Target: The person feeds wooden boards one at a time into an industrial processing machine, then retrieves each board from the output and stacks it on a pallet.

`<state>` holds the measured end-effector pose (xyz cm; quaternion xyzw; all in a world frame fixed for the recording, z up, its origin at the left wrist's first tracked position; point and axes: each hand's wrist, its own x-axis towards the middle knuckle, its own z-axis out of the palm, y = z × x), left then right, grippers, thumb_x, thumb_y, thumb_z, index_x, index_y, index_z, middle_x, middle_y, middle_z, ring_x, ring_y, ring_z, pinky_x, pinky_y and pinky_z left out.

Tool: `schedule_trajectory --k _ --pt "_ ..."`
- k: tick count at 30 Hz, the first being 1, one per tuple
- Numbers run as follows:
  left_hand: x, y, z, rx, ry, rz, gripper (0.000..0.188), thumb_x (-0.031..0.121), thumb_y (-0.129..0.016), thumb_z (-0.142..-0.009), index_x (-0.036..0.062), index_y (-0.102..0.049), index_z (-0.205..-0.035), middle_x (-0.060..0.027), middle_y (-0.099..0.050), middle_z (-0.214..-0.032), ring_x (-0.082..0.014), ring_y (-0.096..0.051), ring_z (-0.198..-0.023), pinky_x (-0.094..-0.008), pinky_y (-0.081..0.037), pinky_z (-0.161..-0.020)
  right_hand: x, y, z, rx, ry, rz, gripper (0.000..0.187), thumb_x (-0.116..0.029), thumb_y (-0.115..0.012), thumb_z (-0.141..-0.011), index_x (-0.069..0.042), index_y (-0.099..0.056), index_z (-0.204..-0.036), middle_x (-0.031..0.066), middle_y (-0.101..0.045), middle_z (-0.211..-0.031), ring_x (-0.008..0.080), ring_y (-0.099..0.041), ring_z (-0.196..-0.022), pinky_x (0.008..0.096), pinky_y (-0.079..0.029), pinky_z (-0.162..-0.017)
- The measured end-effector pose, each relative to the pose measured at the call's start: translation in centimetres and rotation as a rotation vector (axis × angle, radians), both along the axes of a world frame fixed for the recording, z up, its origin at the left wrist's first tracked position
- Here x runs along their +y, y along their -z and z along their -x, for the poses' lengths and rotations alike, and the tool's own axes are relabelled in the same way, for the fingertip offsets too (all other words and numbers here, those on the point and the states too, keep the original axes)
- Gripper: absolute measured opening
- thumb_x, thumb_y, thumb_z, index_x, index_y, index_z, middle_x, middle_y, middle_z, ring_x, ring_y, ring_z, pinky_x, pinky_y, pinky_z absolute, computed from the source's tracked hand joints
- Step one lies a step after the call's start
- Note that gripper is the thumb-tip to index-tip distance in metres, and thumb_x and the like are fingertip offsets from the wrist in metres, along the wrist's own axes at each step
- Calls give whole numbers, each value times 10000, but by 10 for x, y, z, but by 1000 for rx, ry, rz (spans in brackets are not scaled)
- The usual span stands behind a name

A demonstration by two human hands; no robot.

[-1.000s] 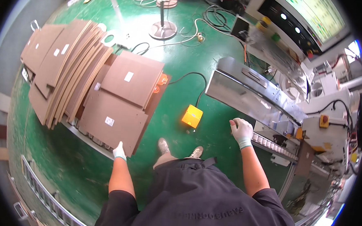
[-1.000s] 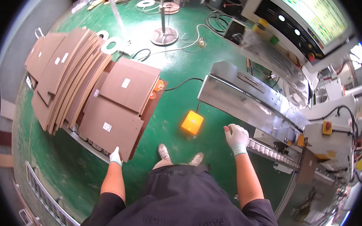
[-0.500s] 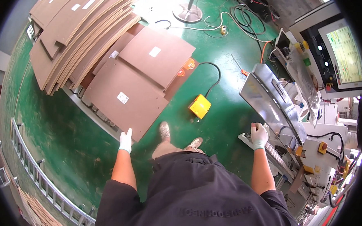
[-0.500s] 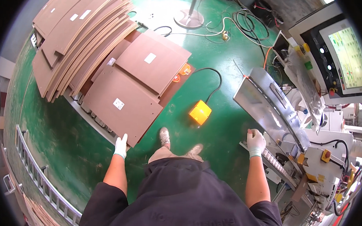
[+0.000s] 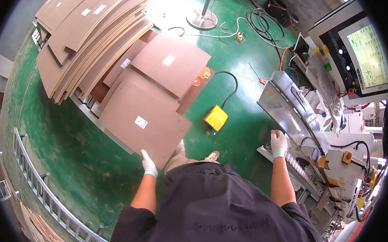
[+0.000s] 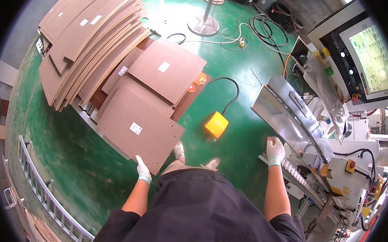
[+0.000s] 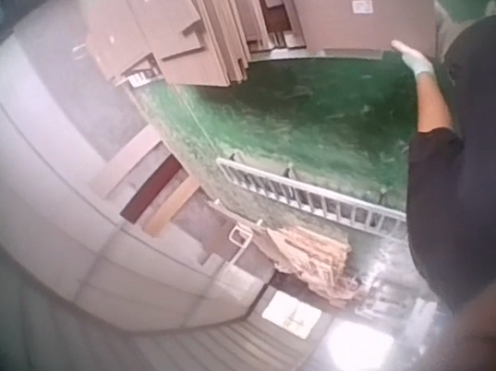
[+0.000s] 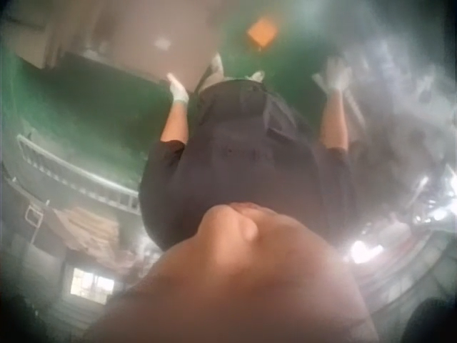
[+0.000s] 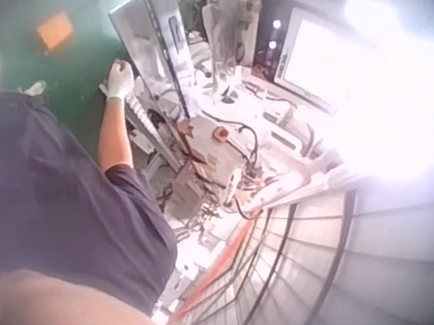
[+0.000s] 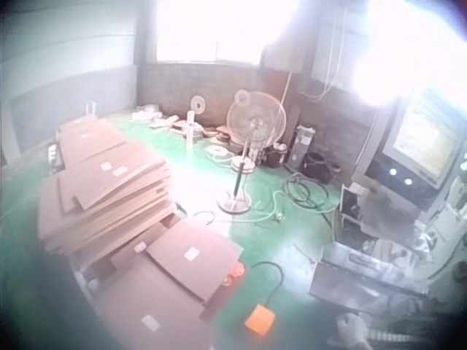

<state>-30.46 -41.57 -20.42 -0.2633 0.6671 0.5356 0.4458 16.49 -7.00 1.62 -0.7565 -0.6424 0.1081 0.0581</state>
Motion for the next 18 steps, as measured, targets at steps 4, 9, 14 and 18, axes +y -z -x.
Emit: schedule_trajectory --k 4,9,14,18 --pt "40 -97 -21 3 -45 -253 880 706 -430 -1013 10 -385 -1550 -135 -485 -1533 -306 -501 -1367 -455 -427 -1128 -2 51 37 659 -81 87 302 -253 -668 -939 -43 -738 -1146 122 -757 -1075 213 -708 -996 345 -538 -877" --pt "79 -211 -45 -212 -9 -533 778 685 -365 -1040 103 -399 -1556 -87 -497 -1524 -288 -503 -1368 -459 -429 -1128 -69 5 238 1003 -584 829 694 -413 -660 -986 -10 -460 -1514 198 -581 -1441 265 -561 -1324 372 -450 -1097" --pt "100 -255 -60 -385 30 -611 733 674 -344 -1046 125 -451 -1519 -79 -536 -1482 -279 -522 -1358 -466 -438 -1126 -96 -31 312 1146 -416 1059 570 -389 -712 -945 35 -600 -1310 158 -682 -1207 241 -621 -1082 397 -499 -962" --pt "91 -180 -31 -433 49 -791 712 677 -300 -1040 163 -495 -1493 -73 -534 -1498 -298 -510 -1371 -495 -420 -1131 -96 -41 268 1198 -654 791 440 -293 -718 -921 19 -659 -1226 144 -730 -1033 242 -667 -967 387 -524 -901"
